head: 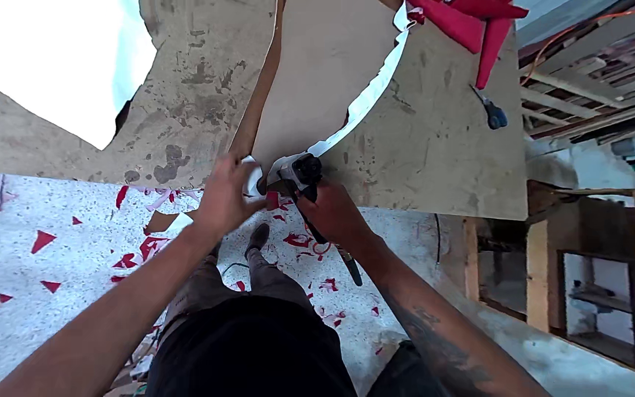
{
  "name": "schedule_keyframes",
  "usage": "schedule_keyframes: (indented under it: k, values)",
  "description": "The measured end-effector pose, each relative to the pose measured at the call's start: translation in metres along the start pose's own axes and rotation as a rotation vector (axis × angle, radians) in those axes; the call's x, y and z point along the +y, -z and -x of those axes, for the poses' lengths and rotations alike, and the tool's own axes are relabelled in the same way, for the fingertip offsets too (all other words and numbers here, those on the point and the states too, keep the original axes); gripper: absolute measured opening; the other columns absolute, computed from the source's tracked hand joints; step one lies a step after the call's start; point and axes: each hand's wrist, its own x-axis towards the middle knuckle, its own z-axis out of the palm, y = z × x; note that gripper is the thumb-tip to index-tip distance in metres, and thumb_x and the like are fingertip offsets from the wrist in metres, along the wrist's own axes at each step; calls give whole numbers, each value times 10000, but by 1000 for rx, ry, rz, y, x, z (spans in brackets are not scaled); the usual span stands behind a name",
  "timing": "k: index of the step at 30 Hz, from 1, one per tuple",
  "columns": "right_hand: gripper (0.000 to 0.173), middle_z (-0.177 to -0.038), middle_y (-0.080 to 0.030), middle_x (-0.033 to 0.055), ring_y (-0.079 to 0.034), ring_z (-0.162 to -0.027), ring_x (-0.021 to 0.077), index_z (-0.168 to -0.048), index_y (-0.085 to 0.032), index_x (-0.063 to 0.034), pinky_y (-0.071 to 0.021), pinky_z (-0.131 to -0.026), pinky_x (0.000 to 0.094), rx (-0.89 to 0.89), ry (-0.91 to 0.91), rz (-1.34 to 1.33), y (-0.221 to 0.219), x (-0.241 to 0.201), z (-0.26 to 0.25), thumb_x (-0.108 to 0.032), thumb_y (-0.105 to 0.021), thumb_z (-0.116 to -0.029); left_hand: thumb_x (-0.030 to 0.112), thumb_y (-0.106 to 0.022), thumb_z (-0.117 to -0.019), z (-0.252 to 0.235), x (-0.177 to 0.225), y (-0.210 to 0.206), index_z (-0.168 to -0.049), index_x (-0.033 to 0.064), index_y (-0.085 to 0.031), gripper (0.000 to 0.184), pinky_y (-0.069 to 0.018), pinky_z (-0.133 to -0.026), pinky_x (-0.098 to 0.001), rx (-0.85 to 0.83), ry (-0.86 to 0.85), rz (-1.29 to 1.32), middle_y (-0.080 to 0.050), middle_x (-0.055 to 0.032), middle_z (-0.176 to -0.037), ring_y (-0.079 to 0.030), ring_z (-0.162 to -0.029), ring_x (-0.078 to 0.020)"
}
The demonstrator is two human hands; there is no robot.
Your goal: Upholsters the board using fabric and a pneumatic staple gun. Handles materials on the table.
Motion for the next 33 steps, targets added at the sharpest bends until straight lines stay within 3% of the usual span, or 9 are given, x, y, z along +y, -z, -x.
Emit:
schedule_keyframes:
  k: [2, 3, 6, 10, 15, 19, 24, 29, 33]
  values:
    - [218, -829, -660, 50, -660, -725, 210, -1121, -636, -125, -569, -647, 480, 4, 22, -1, -2, 1, 1, -281, -634, -968, 359, -851, -823, 19, -9, -20, -1225, 149, -713, 474, -415, -1164, -531, 2, -81, -37, -505, -127, -1516, -454, -1419, -330]
    - [222, -841, -663, 55, -666, -742, 217, -1128, -634, -122, -571, -659, 486, 9, 29, 7, -2, 0, 0, -277, -630, -969, 264, -787, -896, 20, -16, -29, -1154, 128, -743, 295, -433, -1157, -487, 59, -108, -25, -548, -98, -1487, -490, -1399, -292]
    - [257, -852, -667, 46, -677, -746, 202, -1174, -610, -140, -583, -667, 469, -6, -12, 14, 0, 1, 1, -309, -621, -981, 108, -648, -968, 18, -18, -51, -992, 92, -769, 125, -538, -1054, -362, 259, -57, 118, -716, 0, -1278, -647, -1226, -141]
    - [253, -760, -648, 48, -644, -616, 194, -1183, -616, -138, -558, -559, 442, -34, -54, -33, 3, -5, 6, -307, -627, -994, 195, -765, -923, 19, -7, -58, -936, 174, -783, 30, -611, -756, -296, 403, 280, 362, -767, 85, -1082, -706, -819, -28]
    - [229, -693, -660, 29, -646, -548, 176, -1075, -660, -136, -576, -524, 423, -13, -121, -103, 6, -1, 13, -342, -614, -988, 211, -850, -842, 14, -5, -65, -870, 178, -791, 73, -600, -720, -305, 518, 445, 568, -784, 93, -1020, -704, -765, -30]
    - [178, -687, -665, -2, -643, -541, 148, -1088, -702, -178, -587, -517, 385, 62, -141, -157, 9, -4, 27, -306, -638, -982, 210, -863, -832, 14, -7, -61, -869, 163, -775, 106, -606, -684, -330, 519, 501, 666, -778, 78, -917, -697, -712, -59]
    - [154, -665, -656, -8, -629, -517, 141, -1074, -688, -204, -574, -505, 371, 61, -156, -126, -7, -12, 25, -276, -631, -949, 201, -883, -808, 10, -16, -64, -774, 138, -731, 168, -618, -714, -324, 574, 481, 737, -759, 42, -1020, -702, -790, -86]
    - [134, -691, -656, -22, -625, -541, 127, -1028, -691, -212, -566, -519, 383, 62, -171, -32, -17, -18, 11, -306, -641, -947, 266, -885, -812, 8, -25, -56, -803, 175, -758, 156, -614, -727, -368, 470, 538, 743, -767, 74, -936, -703, -772, -75]
    - [226, -672, -676, 31, -660, -543, 184, -1130, -671, -167, -592, -528, 389, 135, -170, -289, -5, -13, 30, -313, -630, -963, 310, -839, -867, 2, -29, -25, -912, 189, -771, 146, -611, -698, -408, 234, 558, 600, -747, 61, -826, -694, -711, -94]
